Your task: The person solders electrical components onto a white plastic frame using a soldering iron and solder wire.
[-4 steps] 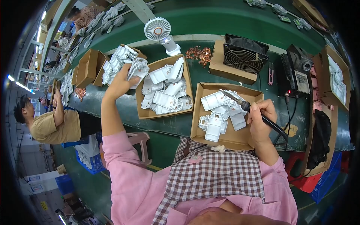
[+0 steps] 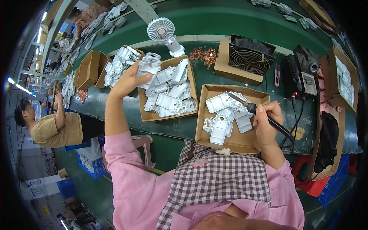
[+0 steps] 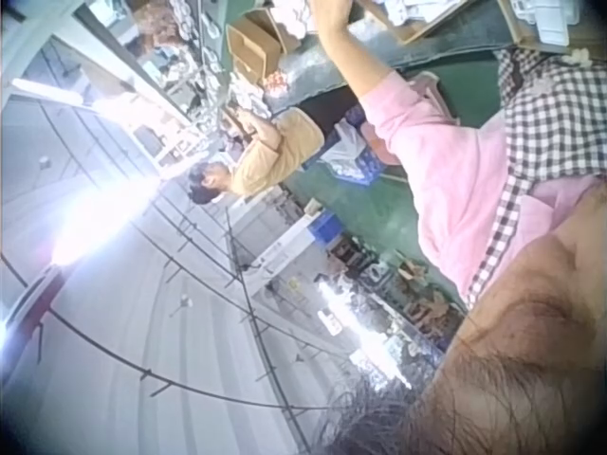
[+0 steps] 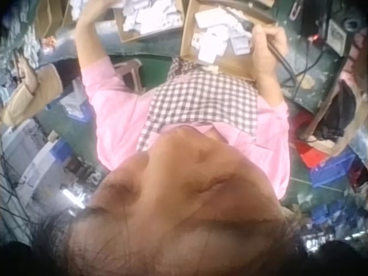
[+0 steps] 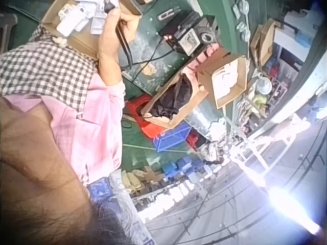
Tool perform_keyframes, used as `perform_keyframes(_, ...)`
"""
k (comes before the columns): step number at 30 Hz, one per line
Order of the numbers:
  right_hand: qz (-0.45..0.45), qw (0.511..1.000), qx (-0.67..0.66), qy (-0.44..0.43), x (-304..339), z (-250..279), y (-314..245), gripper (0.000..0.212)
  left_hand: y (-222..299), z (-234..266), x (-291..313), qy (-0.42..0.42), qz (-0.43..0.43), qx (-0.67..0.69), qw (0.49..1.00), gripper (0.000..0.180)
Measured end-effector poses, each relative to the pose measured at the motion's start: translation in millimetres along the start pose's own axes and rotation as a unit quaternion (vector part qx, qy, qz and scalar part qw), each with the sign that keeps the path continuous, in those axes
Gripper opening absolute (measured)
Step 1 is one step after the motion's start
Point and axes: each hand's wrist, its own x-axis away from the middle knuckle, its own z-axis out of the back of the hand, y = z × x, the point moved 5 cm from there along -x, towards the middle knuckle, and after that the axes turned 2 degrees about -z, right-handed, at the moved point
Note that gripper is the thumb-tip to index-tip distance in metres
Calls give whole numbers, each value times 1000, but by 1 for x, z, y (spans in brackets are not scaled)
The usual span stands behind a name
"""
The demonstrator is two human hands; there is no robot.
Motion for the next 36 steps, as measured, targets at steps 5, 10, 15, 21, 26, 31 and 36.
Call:
perform_keyframes(5,-2,1000,6,-5,0,-2,-1,15,-21,-30,-17,-72,30,-222,972,56)
perform_keyframes(10,-8,1000,1,2,0,1,1,16,-16,-48,-5,-45,58,-242,967,60)
perform_keyframes(15,-4,1000,-5,0,0,1,0,15,-20,-40,3,25,17,-200,979,64)
perform_keyframes(21,8,1000,-11,1,0,2,1,15,-29,-24,24,115,26,242,963,52)
perform_keyframes(26,14,998,-56,13,1,4,-1,15,12,-74,47,16,-62,552,831,68)
perform_keyframes(31,51,997,-61,23,5,9,-2,14,53,-159,47,-155,-55,648,744,70)
perform_keyframes(36,99,989,-93,49,16,18,-12,12,54,-217,36,-50,1,556,829,57)
